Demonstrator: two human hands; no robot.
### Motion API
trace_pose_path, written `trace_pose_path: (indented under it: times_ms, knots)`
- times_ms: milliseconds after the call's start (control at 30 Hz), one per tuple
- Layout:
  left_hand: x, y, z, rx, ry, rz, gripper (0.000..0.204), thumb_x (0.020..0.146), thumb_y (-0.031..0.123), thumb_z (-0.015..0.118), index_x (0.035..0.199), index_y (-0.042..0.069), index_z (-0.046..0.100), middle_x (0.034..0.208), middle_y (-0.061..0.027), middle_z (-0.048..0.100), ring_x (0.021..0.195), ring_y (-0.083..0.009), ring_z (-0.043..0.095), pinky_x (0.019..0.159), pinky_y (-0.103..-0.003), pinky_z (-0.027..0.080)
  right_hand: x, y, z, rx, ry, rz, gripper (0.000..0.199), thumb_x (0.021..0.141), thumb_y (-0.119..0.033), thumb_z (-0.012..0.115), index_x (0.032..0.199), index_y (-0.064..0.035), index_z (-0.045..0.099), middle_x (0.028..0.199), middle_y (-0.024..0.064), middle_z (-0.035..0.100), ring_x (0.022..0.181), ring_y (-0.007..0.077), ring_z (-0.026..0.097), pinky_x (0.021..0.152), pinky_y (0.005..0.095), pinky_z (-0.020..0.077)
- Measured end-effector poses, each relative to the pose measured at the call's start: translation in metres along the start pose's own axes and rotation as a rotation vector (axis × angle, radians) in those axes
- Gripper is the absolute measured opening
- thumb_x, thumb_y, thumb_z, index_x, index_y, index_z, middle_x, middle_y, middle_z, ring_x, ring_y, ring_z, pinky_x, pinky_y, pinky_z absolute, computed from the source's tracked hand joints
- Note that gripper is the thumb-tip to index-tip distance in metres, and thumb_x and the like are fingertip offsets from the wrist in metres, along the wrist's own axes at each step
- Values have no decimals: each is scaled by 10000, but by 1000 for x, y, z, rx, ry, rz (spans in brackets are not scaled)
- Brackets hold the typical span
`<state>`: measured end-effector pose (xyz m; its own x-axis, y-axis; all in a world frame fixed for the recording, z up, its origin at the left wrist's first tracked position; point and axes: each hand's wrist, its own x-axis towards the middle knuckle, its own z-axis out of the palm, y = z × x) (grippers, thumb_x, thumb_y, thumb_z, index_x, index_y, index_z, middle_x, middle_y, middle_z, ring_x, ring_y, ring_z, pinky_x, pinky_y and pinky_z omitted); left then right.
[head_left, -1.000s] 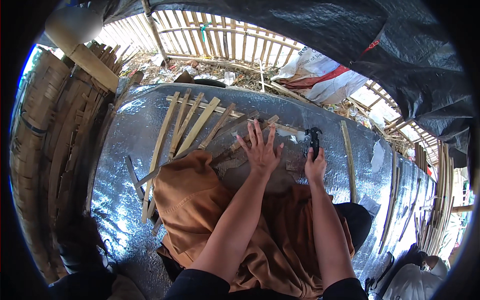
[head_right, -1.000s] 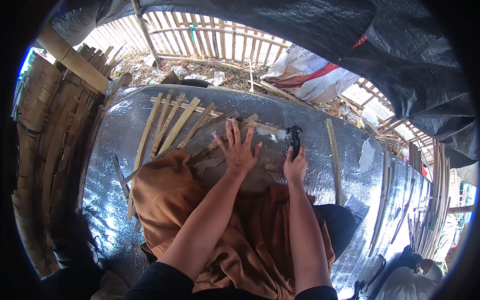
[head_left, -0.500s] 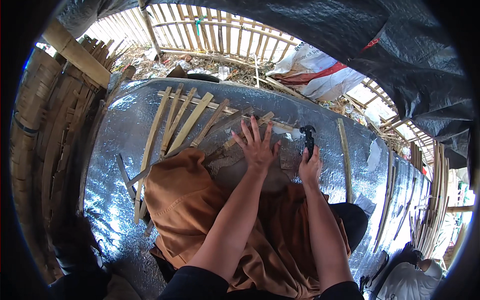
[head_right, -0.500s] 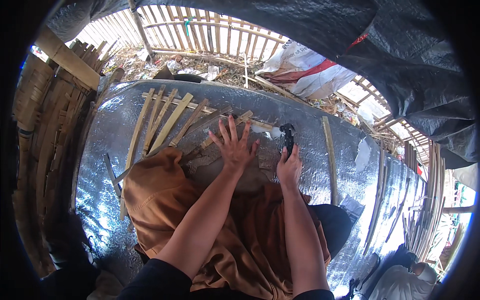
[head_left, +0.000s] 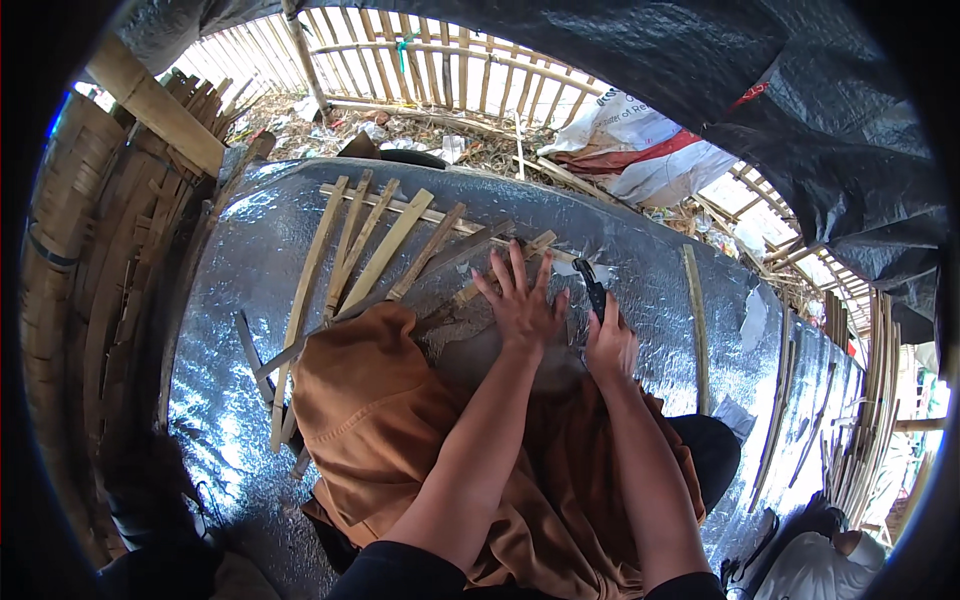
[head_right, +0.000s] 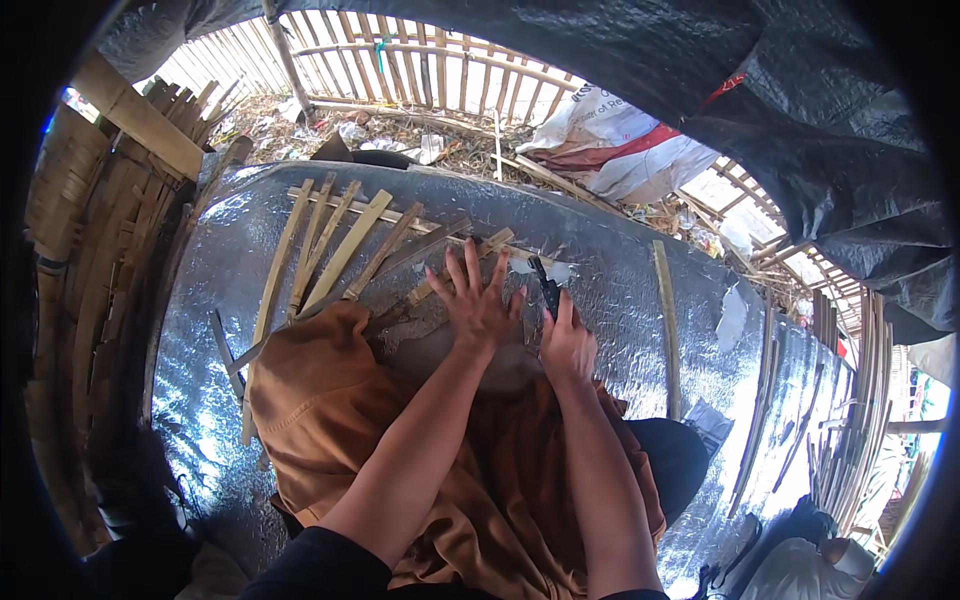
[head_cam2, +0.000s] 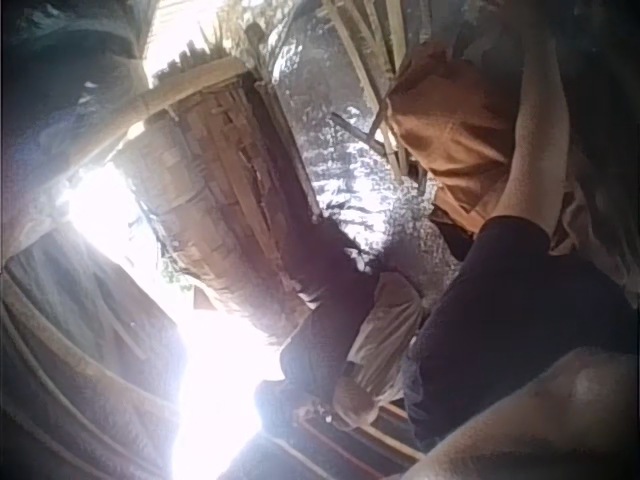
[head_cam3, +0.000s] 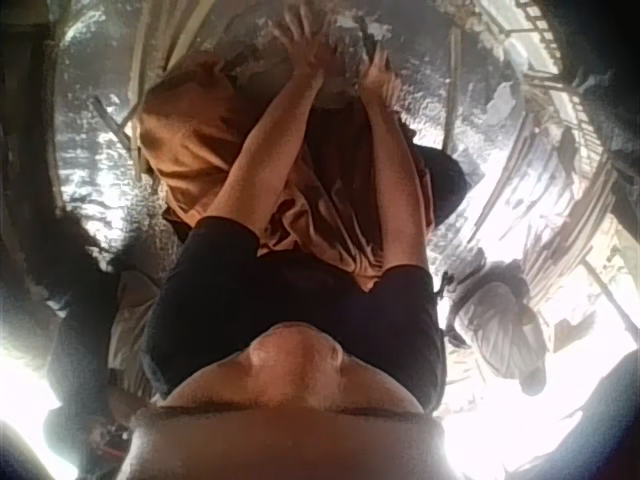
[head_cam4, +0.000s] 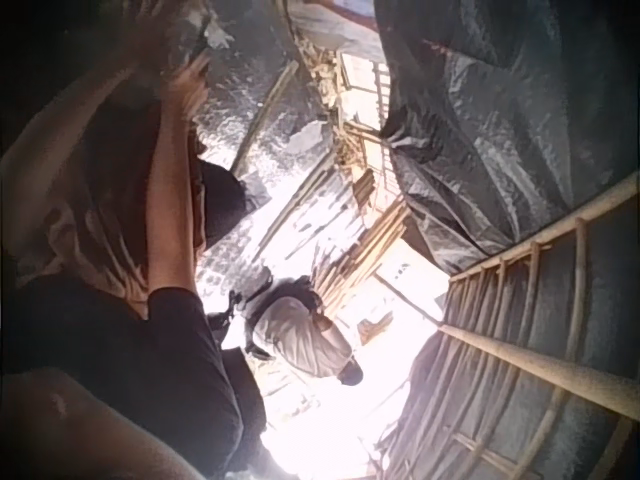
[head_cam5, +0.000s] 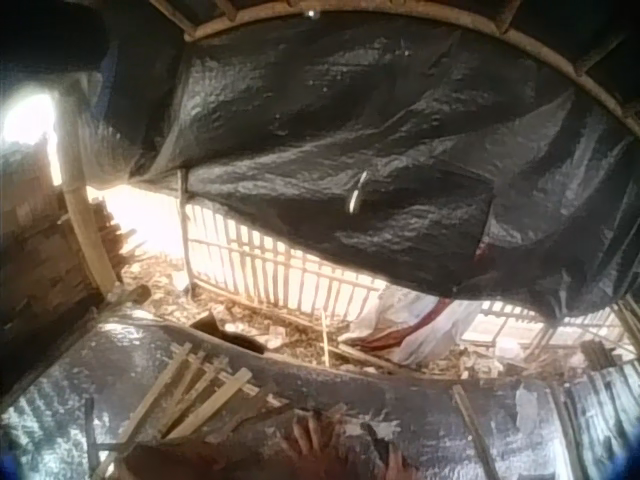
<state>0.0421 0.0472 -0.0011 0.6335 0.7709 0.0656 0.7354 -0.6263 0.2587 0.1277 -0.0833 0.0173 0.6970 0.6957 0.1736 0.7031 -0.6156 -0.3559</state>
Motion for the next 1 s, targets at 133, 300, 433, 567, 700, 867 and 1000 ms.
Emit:
trace_pose_path:
  times_ms: [133,300,433,567,700,867,1000]
  knots:
    - [1,0,0,16,-28,-10,709,980,626,415,1616,339,290,1698,-193,126,1541,-480,84,1162,-755,-8,3,2,0,57,13,69,483,1004,-241,589,1413,-11,474,1123,286,690,873,490,692,734,538,570]
    - [-4,-1,-2,14,-50,-16,709,979,628,410,1615,338,291,1697,-195,128,1541,-481,90,1160,-755,-20,4,1,8,286,139,83,430,999,-147,577,1365,44,454,1074,341,649,987,545,629,813,584,495]
    - [0,-1,0,-5,14,7,697,981,624,404,1607,330,317,1692,-205,141,1539,-483,102,1159,-753,-27,12,8,-2,367,143,136,400,987,-141,597,1316,35,453,972,312,666,899,524,655,765,573,505]
    - [-2,-1,0,-2,-4,-4,693,981,624,398,1604,326,328,1690,-206,148,1539,-480,109,1160,-752,-26,13,-1,-2,358,63,198,373,988,-182,612,1281,19,495,896,279,670,837,496,667,744,545,511]
    - [-1,2,1,18,9,1,697,979,626,397,1603,322,332,1690,-206,148,1539,-477,113,1158,-757,-19,13,12,8,124,71,70,353,1004,-269,590,1200,20,541,883,302,673,822,507,668,706,588,513]
    - [-1,3,0,28,7,-8,688,979,630,388,1602,344,328,1689,-201,156,1538,-473,120,1160,-756,-7,13,10,10,79,62,73,347,1016,-298,572,1160,17,544,910,304,673,837,506,671,697,584,520]
    - [-1,3,2,57,-11,-10,688,980,636,386,1604,356,317,1689,-200,156,1537,-470,123,1163,-752,-5,13,8,11,52,9,89,327,1016,-283,571,1161,7,525,955,278,681,834,496,677,691,580,531]
